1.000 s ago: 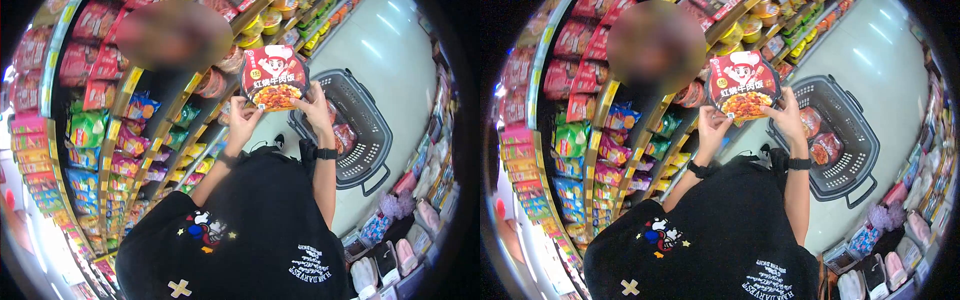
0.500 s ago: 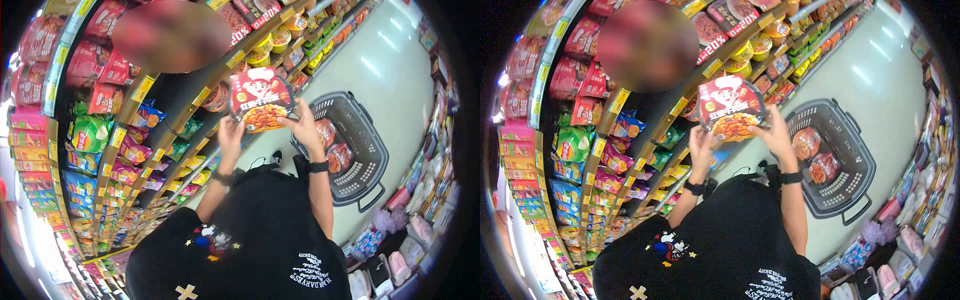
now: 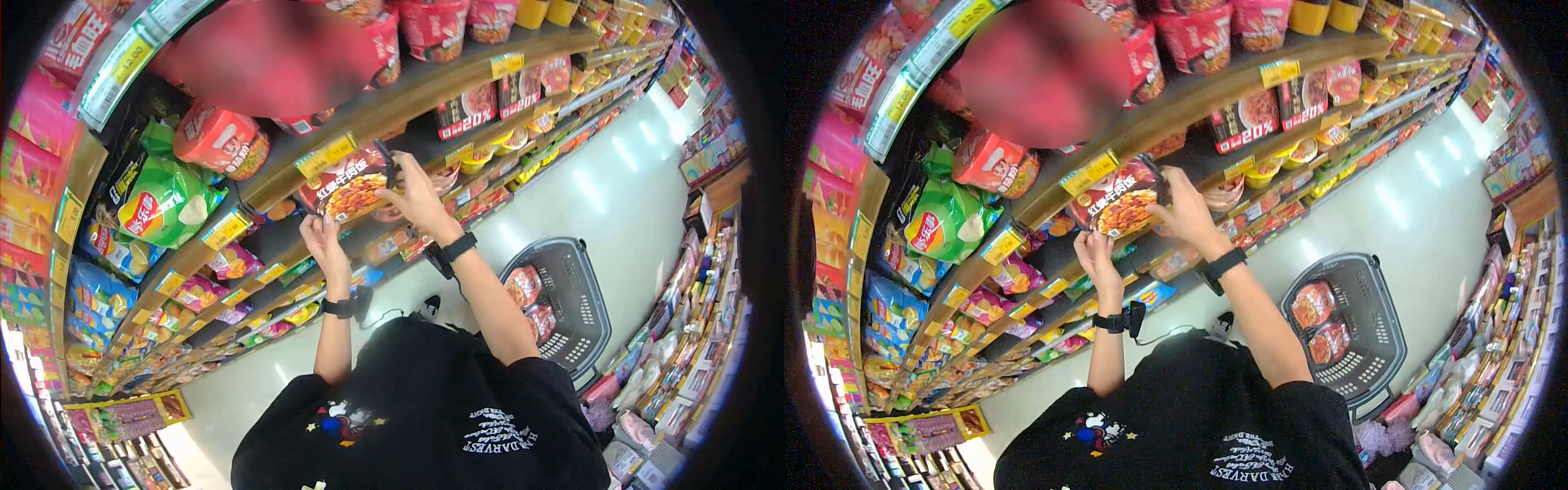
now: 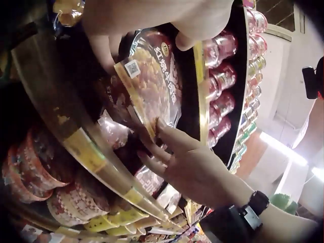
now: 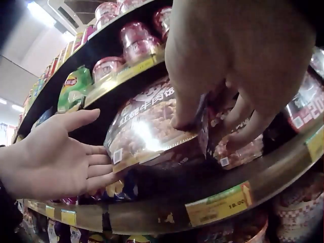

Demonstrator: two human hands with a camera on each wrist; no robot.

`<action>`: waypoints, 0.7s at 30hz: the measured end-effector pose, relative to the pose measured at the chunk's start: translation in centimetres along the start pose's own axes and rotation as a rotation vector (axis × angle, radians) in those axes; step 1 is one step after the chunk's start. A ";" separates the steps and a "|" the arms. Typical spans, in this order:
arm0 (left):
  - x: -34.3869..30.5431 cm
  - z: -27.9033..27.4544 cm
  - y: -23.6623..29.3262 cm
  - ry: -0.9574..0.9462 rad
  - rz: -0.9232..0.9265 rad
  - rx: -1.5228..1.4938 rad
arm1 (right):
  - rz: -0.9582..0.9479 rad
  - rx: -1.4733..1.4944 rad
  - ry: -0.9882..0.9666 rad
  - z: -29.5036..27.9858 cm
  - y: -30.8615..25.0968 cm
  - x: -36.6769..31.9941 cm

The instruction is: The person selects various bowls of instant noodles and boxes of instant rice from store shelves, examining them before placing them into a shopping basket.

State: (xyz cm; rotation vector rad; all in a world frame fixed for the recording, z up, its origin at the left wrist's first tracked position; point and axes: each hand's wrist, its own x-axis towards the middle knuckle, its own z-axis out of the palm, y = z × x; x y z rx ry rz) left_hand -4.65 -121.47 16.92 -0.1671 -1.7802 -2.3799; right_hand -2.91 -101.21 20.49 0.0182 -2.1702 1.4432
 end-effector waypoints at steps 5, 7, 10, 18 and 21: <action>4.5 -0.9 -1.8 0.025 0.049 0.044 | 0.125 -0.132 -0.085 3.9 0.9 4.4; 6.2 0.2 -3.0 0.079 0.088 0.078 | 0.118 -0.362 -0.108 6.0 3.0 5.4; 7.8 1.5 -2.9 -0.059 0.108 0.257 | 0.123 -0.500 -0.116 7.8 6.2 6.9; 6.1 1.3 -3.4 -0.010 0.216 0.754 | -0.009 -0.548 0.092 10.4 9.2 8.2; 6.5 2.5 -2.4 -0.144 0.074 0.622 | 0.164 -0.586 0.006 10.2 7.8 7.6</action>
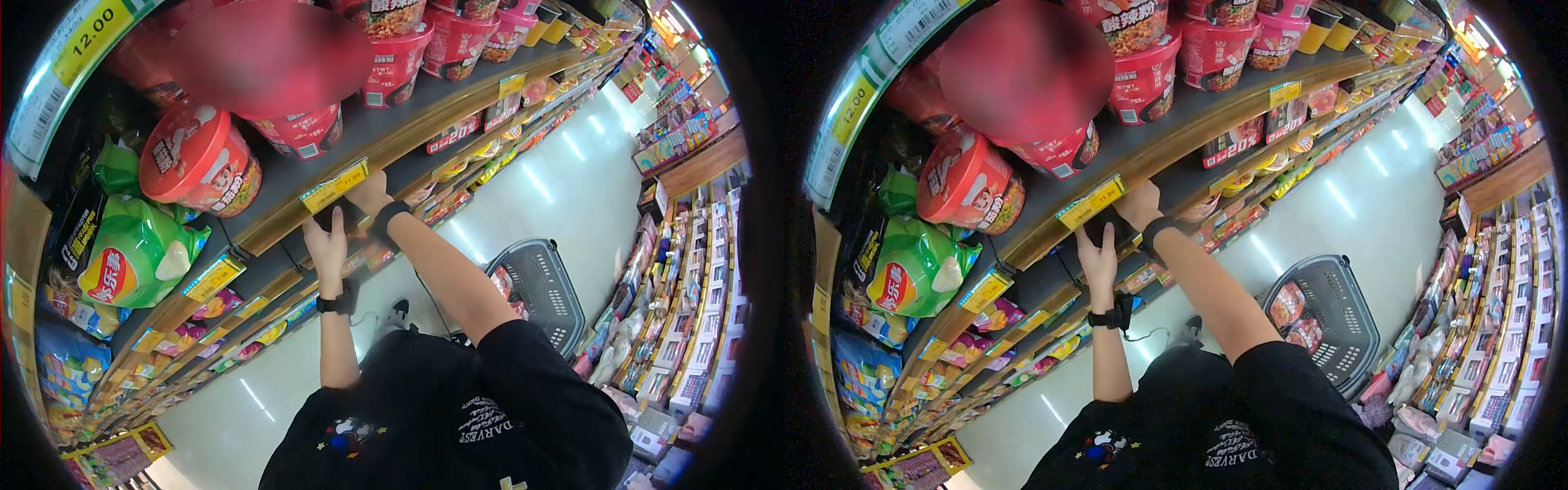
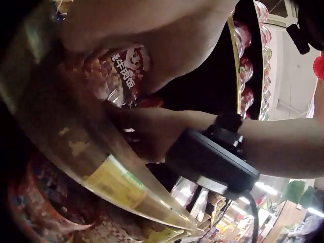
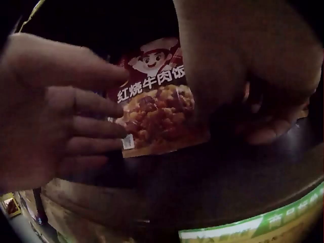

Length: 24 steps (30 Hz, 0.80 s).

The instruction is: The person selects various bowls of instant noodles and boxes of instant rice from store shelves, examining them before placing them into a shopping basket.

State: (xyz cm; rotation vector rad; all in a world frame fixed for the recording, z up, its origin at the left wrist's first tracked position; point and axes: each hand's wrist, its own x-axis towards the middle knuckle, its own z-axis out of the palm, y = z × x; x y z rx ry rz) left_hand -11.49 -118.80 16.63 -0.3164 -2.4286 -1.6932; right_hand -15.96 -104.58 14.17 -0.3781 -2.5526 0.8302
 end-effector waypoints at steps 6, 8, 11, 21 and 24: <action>2.4 0.1 1.2 -0.099 -0.004 -0.039 | 0.081 0.073 -0.008 -1.5 0.1 0.4; 1.7 0.2 1.6 -0.069 0.033 -0.053 | 0.056 0.188 -0.017 -1.9 1.7 -0.1; -0.7 -0.2 -0.1 -0.137 -0.077 -0.150 | 0.014 0.350 0.104 -10.1 2.4 -5.8; -5.3 6.8 7.8 -0.757 0.230 -0.578 | 1.025 -0.351 -0.152 -27.9 16.5 -49.8; -6.1 9.1 14.4 -1.028 0.497 -0.743 | 1.410 -0.208 -0.030 -27.7 14.9 -59.3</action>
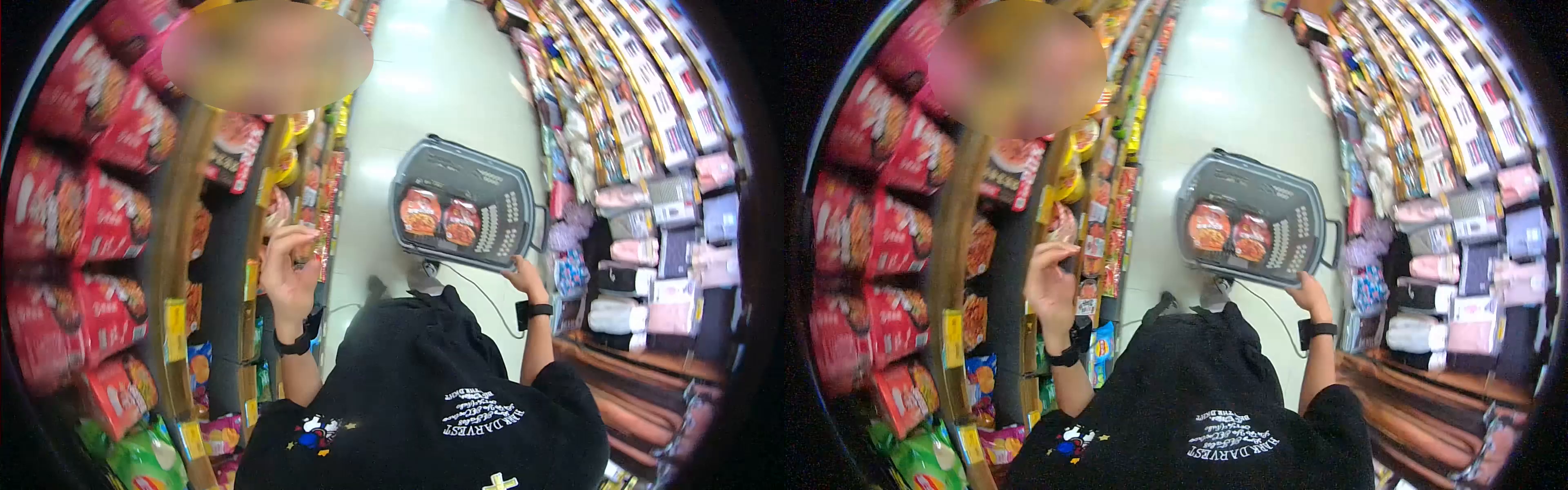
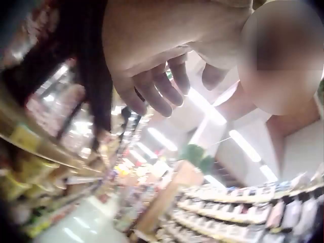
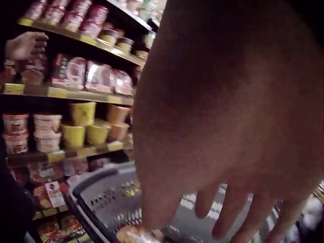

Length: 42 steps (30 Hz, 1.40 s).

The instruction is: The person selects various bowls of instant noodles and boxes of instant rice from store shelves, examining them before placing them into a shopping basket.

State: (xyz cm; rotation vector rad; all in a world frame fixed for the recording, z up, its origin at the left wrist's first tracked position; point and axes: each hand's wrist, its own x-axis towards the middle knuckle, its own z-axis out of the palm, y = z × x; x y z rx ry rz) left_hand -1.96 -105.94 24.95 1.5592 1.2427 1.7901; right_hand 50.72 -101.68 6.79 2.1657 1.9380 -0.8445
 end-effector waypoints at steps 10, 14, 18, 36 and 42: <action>8.7 6.0 13.4 -0.362 0.479 -0.777 | 0.437 0.982 -0.277 13.0 3.0 -0.3; 9.0 9.9 12.2 -0.323 0.464 -0.715 | 0.459 1.196 -0.168 15.1 6.5 4.3; 9.8 12.6 11.3 -0.288 0.419 -0.614 | 0.390 1.890 -0.279 14.1 5.8 5.3; 7.6 21.3 14.9 0.038 0.599 -0.324 | 0.511 1.712 -0.340 3.6 6.8 22.0; 7.8 21.9 15.1 0.106 0.624 -0.236 | 0.569 1.654 -0.352 2.0 7.0 24.2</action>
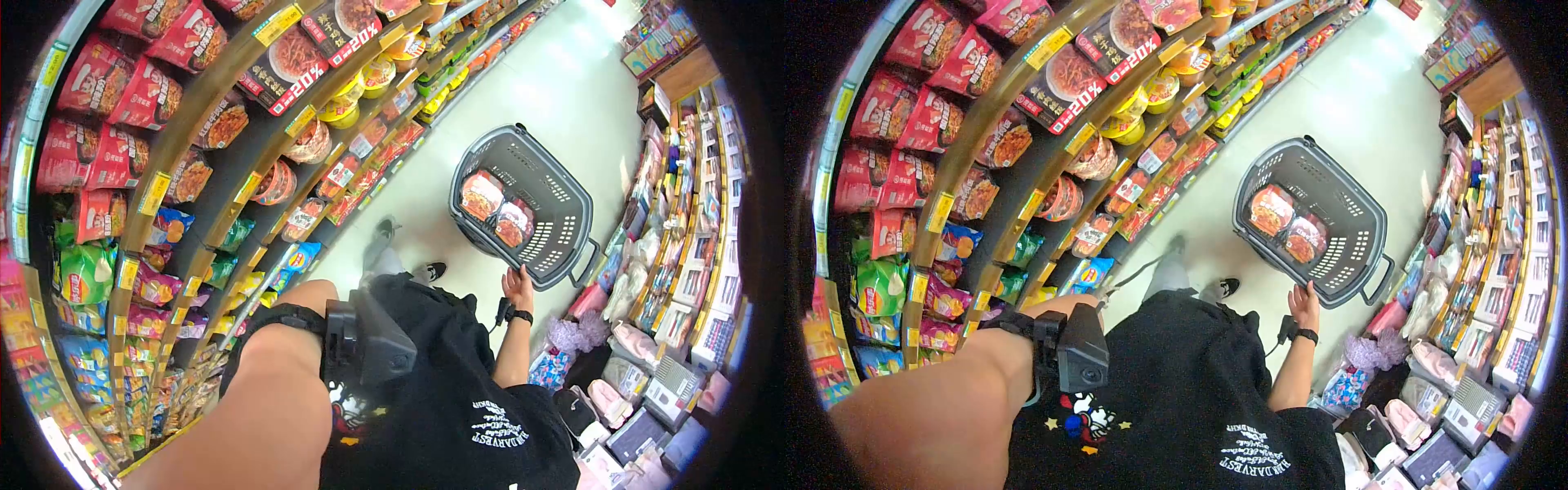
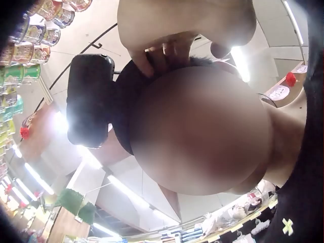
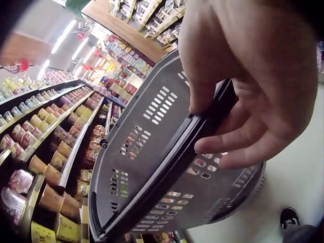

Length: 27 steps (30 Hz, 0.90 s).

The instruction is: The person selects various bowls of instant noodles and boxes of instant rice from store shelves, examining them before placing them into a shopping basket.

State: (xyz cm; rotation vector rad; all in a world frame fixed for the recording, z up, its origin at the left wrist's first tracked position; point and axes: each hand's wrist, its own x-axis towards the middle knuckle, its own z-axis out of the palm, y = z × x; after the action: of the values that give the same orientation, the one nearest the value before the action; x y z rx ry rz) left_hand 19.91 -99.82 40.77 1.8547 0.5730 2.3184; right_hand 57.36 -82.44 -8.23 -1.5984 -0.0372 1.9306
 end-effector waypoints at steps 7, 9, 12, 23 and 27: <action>2.1 -1.2 -2.5 0.024 0.072 0.022 | 0.061 -0.422 -0.102 2.9 -1.2 -3.7; 3.4 -2.3 -3.4 0.061 0.111 0.041 | 0.357 -0.619 -0.291 4.7 -1.8 -4.7; 7.2 -4.4 -3.9 0.221 0.290 0.075 | 0.359 -0.880 -0.276 7.8 -1.0 -6.9; -7.0 -17.0 -14.3 0.652 -0.712 0.517 | -0.380 -1.567 -0.794 29.9 -3.8 -11.9; -12.8 -24.7 -16.8 0.873 -0.683 0.909 | -0.535 -1.373 -1.011 41.8 -2.6 -11.5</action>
State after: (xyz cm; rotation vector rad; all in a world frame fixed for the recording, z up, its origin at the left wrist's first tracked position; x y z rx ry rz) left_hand -3.01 -93.84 18.55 0.3915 2.1921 2.3471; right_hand 21.89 -70.82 14.00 -0.7578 -2.2840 2.0280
